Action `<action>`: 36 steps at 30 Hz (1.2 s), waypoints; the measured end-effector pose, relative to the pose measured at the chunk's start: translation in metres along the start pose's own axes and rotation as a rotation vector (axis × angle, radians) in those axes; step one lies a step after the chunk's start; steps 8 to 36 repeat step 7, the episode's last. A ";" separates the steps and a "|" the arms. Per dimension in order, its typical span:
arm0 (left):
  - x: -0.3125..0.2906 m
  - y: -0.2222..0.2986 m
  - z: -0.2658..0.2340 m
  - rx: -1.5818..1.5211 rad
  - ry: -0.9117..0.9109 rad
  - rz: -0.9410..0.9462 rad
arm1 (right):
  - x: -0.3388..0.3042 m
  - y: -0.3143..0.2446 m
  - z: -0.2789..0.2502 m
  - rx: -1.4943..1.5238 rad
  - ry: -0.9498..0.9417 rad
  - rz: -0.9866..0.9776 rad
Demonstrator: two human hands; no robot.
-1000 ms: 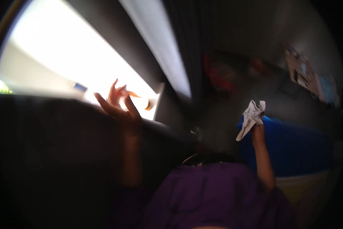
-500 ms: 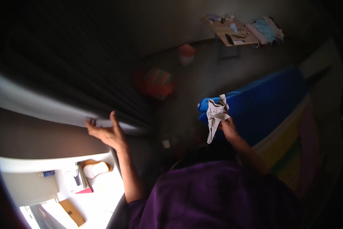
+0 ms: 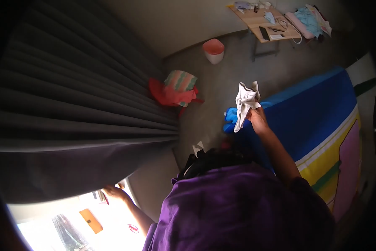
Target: Cleaning a desk in a bedroom using a rag and scissors.
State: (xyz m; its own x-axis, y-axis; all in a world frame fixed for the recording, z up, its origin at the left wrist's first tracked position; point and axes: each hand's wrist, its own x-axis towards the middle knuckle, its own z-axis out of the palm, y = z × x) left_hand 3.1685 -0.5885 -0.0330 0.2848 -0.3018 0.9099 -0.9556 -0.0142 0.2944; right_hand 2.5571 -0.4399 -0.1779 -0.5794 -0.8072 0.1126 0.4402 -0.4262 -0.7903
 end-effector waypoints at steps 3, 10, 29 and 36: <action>-0.019 -0.089 -0.073 0.806 -0.183 0.067 | 0.002 0.009 -0.009 -0.009 0.072 0.097; -0.032 -0.076 -0.150 0.812 -0.322 -0.332 | 0.002 0.010 -0.013 0.050 0.071 0.149; -0.032 -0.076 -0.150 0.812 -0.322 -0.332 | 0.002 0.010 -0.013 0.050 0.071 0.149; -0.032 -0.076 -0.150 0.812 -0.322 -0.332 | 0.002 0.010 -0.013 0.050 0.071 0.149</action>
